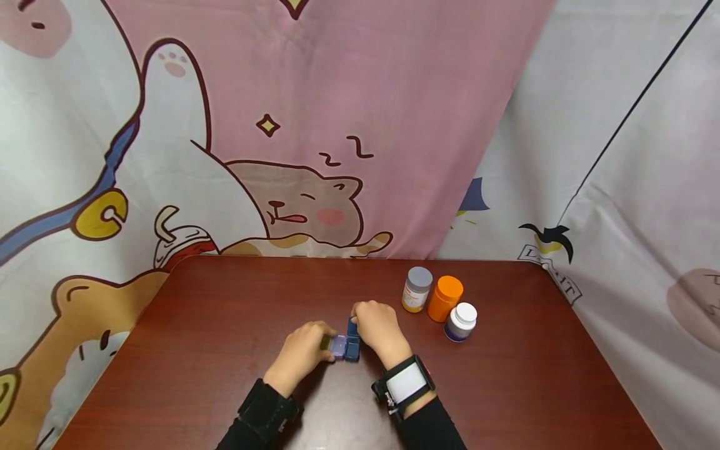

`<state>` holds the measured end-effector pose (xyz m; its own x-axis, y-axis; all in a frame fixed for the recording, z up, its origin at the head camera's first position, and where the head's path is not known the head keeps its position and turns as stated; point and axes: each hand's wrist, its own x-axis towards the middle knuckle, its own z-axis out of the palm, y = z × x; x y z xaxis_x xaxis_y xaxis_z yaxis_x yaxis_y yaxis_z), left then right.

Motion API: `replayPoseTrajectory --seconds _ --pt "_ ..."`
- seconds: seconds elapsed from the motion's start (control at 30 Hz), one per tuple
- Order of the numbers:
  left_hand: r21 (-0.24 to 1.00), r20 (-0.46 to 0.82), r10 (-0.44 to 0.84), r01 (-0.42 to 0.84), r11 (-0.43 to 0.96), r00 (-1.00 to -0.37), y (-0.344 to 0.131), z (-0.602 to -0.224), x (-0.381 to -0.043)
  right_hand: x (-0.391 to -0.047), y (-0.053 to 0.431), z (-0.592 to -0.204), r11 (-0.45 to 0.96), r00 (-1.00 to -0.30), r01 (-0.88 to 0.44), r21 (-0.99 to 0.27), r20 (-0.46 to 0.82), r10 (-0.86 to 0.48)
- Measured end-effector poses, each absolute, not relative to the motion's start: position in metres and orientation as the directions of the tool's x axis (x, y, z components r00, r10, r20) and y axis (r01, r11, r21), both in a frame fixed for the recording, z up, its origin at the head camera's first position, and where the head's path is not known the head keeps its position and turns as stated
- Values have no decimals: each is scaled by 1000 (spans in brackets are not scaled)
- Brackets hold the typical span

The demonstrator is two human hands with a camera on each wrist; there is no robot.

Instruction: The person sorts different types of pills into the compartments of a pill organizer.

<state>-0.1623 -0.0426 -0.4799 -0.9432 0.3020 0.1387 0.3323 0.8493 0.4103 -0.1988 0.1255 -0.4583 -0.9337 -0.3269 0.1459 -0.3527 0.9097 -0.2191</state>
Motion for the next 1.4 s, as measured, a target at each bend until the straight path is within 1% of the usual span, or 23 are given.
replayPoseTrajectory --seconds 0.17,0.3,0.43,0.53,0.6,0.77,0.9,1.03,1.13,1.27,1.4 --pt "391 153 287 324 861 -946 -40 -480 -161 -197 126 -460 909 -933 -351 -226 163 -320" --pt "396 155 282 321 860 -947 -41 -480 -160 -189 129 -459 914 -940 -336 -230 142 -310" --pt "394 158 282 322 861 -946 -41 -480 -159 -178 140 -458 900 -945 -326 -289 81 -316" --pt "388 161 285 326 862 -945 -40 -479 -159 -167 158 -456 883 -947 -312 -352 37 -320" --pt "385 164 286 328 863 -944 -39 -480 -159 -160 173 -453 878 -950 -300 -373 32 -311" --pt "381 168 280 325 866 -945 -37 -480 -158 -144 216 -445 890 -963 -271 -367 114 -246" --pt "377 177 271 320 869 -946 -37 -481 -157 -135 248 -433 896 -974 -219 -385 142 -177" --pt "304 217 288 345 888 -933 -34 -481 -154 -131 275 -420 900 -980 -168 -402 163 -110" --pt "237 262 314 376 896 -913 -31 -482 -153 -133 292 -415 920 -972 -141 -365 228 -58" --pt "201 319 322 396 896 -891 -29 -485 -151 -139 305 -418 951 -951 -108 -290 309 -13" --pt "183 354 322 403 897 -878 -28 -486 -150 -148 311 -428 960 -957 -79 -269 289 3"
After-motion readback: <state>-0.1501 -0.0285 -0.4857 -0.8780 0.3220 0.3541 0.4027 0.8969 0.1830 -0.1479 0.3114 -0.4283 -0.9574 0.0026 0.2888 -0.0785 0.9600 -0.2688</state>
